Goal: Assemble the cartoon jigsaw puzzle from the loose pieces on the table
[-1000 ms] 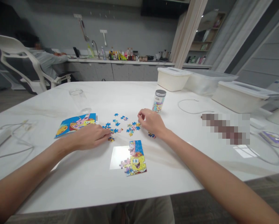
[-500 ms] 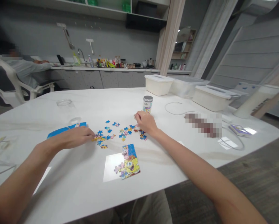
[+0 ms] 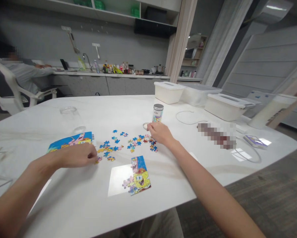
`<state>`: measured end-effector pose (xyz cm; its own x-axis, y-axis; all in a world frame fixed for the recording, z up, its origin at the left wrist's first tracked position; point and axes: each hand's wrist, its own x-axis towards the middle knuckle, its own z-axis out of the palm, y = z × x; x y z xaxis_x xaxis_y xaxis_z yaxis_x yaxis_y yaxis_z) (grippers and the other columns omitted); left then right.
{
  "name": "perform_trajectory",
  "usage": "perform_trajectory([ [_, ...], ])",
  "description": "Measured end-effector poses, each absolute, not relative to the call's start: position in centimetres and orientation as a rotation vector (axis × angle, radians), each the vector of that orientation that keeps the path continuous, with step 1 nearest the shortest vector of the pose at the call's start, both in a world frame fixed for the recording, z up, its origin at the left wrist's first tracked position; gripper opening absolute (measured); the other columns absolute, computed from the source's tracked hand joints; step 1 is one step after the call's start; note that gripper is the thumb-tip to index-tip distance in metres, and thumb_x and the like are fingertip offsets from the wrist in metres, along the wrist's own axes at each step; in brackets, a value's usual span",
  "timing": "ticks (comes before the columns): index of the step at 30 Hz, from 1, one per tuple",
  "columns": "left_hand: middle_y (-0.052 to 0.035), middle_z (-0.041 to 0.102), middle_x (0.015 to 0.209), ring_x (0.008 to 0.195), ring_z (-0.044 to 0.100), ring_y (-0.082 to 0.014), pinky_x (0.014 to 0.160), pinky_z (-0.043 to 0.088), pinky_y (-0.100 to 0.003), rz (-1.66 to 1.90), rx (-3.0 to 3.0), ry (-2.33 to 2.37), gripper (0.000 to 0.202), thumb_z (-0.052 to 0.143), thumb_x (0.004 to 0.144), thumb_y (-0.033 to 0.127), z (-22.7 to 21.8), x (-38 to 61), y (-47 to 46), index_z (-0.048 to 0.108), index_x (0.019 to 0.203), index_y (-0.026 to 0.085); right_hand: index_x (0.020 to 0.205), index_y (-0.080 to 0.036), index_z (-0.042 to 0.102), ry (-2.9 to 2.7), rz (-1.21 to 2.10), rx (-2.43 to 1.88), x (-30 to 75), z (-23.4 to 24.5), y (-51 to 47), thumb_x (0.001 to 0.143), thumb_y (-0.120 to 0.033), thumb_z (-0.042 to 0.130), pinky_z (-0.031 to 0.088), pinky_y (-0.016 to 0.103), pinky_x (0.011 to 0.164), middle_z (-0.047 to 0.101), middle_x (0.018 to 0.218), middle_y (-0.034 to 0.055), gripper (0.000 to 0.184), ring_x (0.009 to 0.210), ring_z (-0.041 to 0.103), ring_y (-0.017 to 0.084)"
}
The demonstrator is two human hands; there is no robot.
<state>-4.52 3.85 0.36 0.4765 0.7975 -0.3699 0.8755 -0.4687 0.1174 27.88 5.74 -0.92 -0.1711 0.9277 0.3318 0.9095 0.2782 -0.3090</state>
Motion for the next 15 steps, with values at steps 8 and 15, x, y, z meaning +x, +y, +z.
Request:
perform_trajectory([
  [8,0.0000,0.041,0.052,0.048,0.036,-0.0141,0.049,0.020,-0.032,-0.414,2.470,1.517,0.043,0.045,0.079,0.052,0.71,-4.47,3.88,0.030,0.053,0.021,0.080,-0.018,0.070,-2.130,0.228,-1.640,28.60,-2.05,5.80,0.089,-0.023,0.043,0.038,0.024,0.062,0.069,0.075,0.0035,0.029,0.068,0.059,0.017],
  [15,-0.0015,0.050,0.055,0.049,0.043,-0.0145,0.049,0.025,-0.031,-0.379,2.436,1.535,0.048,0.044,0.081,0.059,0.64,-3.95,3.81,0.041,0.053,0.021,0.080,-0.017,0.072,-2.254,0.254,-1.495,28.53,-1.88,5.72,0.090,-0.018,0.043,0.041,0.027,0.070,0.069,0.083,0.0057,0.031,0.074,0.058,0.017],
])
